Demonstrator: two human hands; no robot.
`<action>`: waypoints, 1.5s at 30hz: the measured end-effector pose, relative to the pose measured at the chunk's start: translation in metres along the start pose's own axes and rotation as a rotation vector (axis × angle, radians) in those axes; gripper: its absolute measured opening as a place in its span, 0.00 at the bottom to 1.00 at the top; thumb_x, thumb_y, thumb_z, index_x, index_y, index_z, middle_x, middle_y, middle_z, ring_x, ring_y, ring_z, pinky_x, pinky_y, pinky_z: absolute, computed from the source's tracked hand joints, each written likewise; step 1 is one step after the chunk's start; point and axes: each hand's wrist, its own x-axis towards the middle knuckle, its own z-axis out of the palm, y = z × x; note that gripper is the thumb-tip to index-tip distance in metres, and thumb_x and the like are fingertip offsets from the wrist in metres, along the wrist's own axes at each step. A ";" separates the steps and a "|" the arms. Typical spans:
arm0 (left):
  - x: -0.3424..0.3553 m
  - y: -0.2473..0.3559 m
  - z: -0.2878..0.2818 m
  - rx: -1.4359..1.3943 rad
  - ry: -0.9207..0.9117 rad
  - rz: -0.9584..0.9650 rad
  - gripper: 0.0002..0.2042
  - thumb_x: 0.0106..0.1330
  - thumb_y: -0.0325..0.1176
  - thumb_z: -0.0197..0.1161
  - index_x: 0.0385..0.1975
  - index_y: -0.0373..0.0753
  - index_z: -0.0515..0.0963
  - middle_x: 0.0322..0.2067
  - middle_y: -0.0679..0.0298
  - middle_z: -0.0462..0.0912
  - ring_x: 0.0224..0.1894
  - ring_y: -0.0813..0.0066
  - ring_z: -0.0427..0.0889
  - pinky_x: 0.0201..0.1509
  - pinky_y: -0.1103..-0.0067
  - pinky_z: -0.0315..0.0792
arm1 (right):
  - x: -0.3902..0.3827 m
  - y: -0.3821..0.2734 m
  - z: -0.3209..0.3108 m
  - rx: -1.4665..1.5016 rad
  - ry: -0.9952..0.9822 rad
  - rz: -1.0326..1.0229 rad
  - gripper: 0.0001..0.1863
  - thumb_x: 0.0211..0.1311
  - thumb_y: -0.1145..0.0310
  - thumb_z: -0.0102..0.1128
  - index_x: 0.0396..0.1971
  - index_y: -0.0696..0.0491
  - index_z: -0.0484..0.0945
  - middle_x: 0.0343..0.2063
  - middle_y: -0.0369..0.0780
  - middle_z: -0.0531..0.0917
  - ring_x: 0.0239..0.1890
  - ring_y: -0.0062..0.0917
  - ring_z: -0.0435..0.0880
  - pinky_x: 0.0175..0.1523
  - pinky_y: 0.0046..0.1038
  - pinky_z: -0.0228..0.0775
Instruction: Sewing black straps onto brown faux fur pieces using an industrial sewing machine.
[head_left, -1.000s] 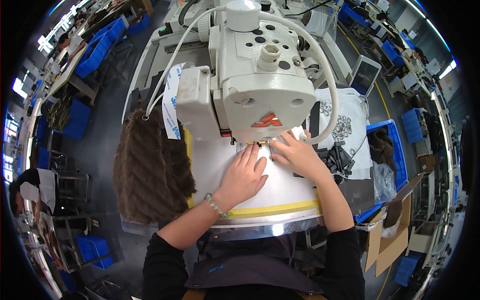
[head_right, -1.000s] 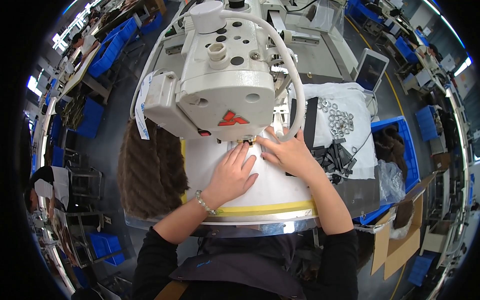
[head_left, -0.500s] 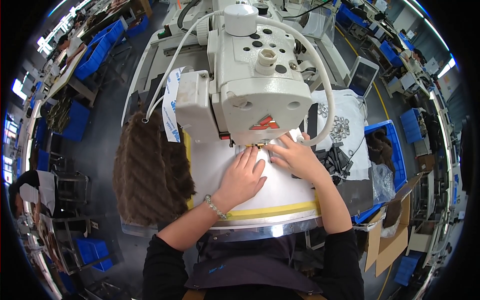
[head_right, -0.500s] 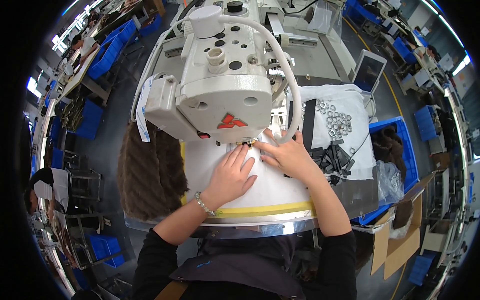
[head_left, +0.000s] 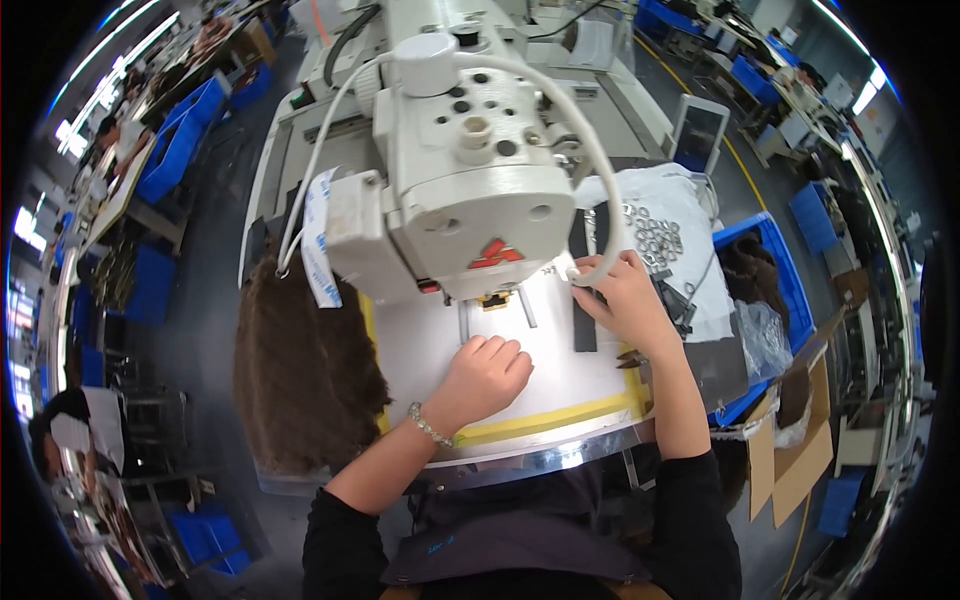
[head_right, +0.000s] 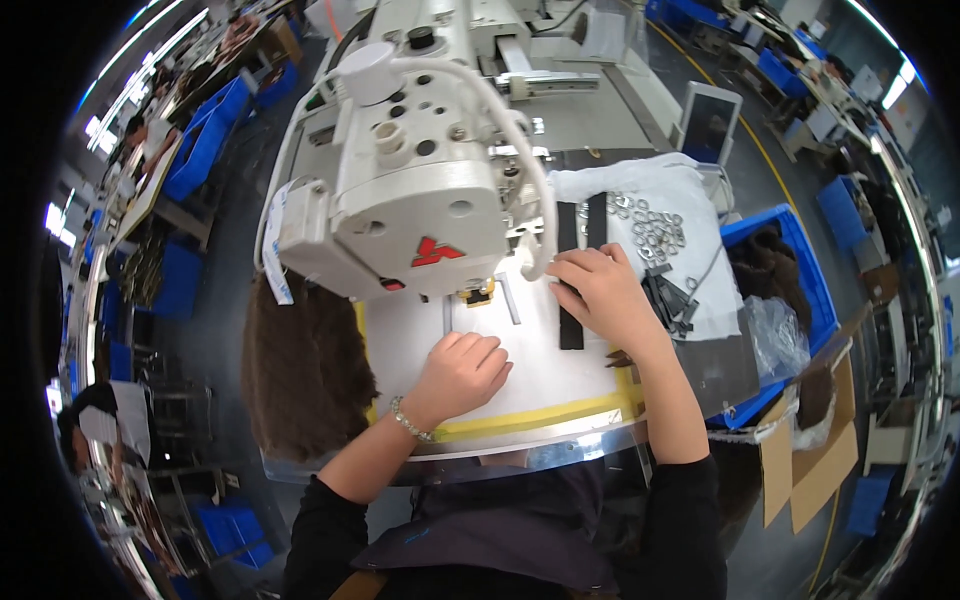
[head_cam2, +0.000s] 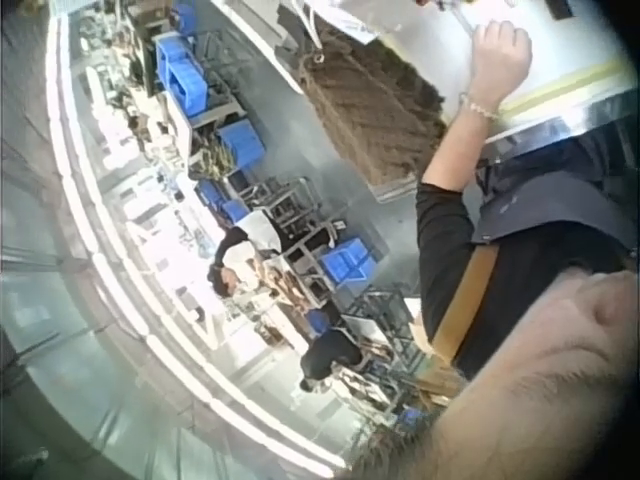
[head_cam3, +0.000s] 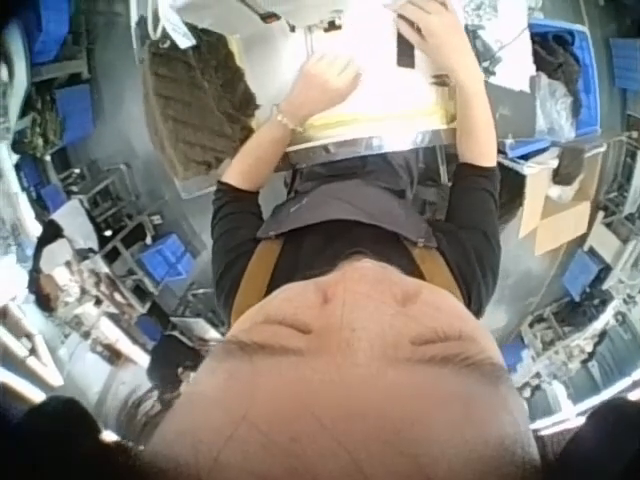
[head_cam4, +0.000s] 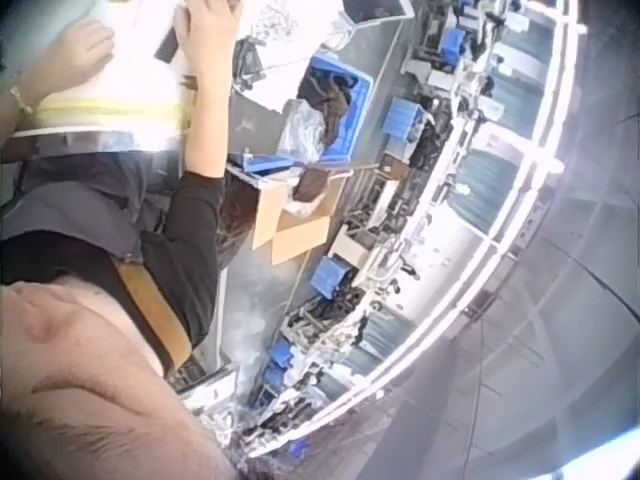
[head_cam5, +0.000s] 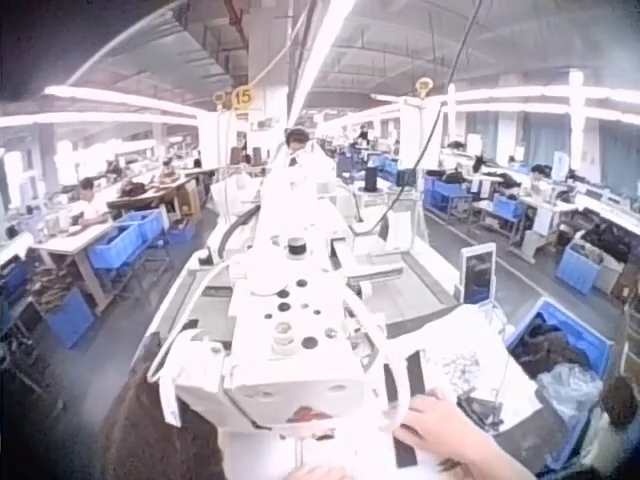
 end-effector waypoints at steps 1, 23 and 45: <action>-0.001 0.000 0.000 -0.008 0.044 0.013 0.07 0.53 0.31 0.68 0.23 0.41 0.75 0.27 0.67 0.77 0.28 0.72 0.76 0.31 0.76 0.67 | -0.004 -0.002 -0.009 0.031 0.098 0.004 0.09 0.56 0.72 0.65 0.37 0.50 0.82 0.29 0.35 0.81 0.31 0.27 0.79 0.45 0.29 0.64; 0.003 -0.002 -0.014 -0.090 0.088 0.219 0.12 0.50 0.25 0.67 0.15 0.42 0.68 0.14 0.66 0.65 0.16 0.66 0.66 0.22 0.72 0.58 | -0.419 -0.021 -0.063 -0.402 1.321 1.333 0.22 0.70 0.67 0.57 0.18 0.58 0.59 0.17 0.31 0.57 0.23 0.13 0.55 0.26 0.23 0.48; -0.005 0.000 -0.037 0.120 -0.204 0.260 0.11 0.51 0.27 0.65 0.15 0.42 0.67 0.14 0.65 0.63 0.17 0.66 0.67 0.24 0.71 0.58 | -0.479 0.247 -0.108 -0.973 0.014 1.738 0.54 0.46 0.58 0.76 0.72 0.38 0.51 0.68 0.41 0.63 0.52 0.38 0.81 0.48 0.36 0.77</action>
